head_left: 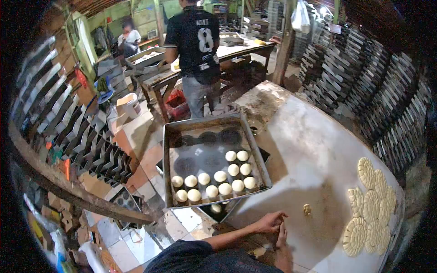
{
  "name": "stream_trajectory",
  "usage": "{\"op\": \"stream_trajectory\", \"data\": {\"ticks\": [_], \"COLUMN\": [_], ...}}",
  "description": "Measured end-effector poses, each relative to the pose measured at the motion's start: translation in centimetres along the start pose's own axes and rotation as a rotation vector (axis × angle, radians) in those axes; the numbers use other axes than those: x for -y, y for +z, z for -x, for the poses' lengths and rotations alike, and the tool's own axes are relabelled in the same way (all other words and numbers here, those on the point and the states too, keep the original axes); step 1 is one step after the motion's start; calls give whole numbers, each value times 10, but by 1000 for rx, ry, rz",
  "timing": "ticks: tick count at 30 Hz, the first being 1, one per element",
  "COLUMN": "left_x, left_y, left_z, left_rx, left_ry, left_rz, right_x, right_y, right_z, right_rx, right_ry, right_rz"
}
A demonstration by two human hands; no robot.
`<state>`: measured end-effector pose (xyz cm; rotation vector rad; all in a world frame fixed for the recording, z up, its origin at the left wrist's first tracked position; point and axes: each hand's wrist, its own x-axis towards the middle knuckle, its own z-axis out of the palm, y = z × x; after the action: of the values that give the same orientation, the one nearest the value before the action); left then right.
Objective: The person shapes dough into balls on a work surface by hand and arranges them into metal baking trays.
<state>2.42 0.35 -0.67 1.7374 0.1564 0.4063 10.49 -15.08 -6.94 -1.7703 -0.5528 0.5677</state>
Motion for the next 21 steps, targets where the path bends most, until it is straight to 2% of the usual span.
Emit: {"op": "stream_trajectory", "data": {"ticks": [1,2,4,5,6,7,9,11,13,14,15,17,18,20,21], "left_x": [-13,-2,3,8,8,8,1,21,4,-45,-45,-34,-22,4,8], "left_y": [-8,-13,-24,-29,-33,-33,-26,-13,-13,-22,-15,9,20,38,47], "left_z": [3,2,8,8,11,11,15,15,9,7,5,2,3,0,2], "left_rx": [-8,-97,-152,-199,-133,-137,169,176,438,471,486,219,250,-52,-133], "left_ry": [-22,84,157,234,199,205,-179,-110,-35,-23,-41,145,130,-105,-141], "left_rz": [19,-11,-126,-240,-326,-323,-395,-380,-245,-185,-181,-120,-121,-192,-337], "right_x": [25,47,77,83,87,90,106,100,80,55,34,38,30,-1,-37], "right_y": [19,28,27,24,23,19,11,1,-24,-39,-57,-86,-95,-118,-127], "right_z": [-2,-6,-10,-13,-16,-17,-8,-10,-29,-51,-71,-90,-87,-93,-100], "right_rx": [-3,1,54,98,180,179,145,142,33,-91,-216,-338,-352,-130,-95], "right_ry": [-108,-204,-305,-292,-162,-168,-573,-573,-587,-564,-539,-563,-532,-491,-611], "right_rz": [59,115,208,240,292,298,570,569,623,659,692,706,697,724,880]}}
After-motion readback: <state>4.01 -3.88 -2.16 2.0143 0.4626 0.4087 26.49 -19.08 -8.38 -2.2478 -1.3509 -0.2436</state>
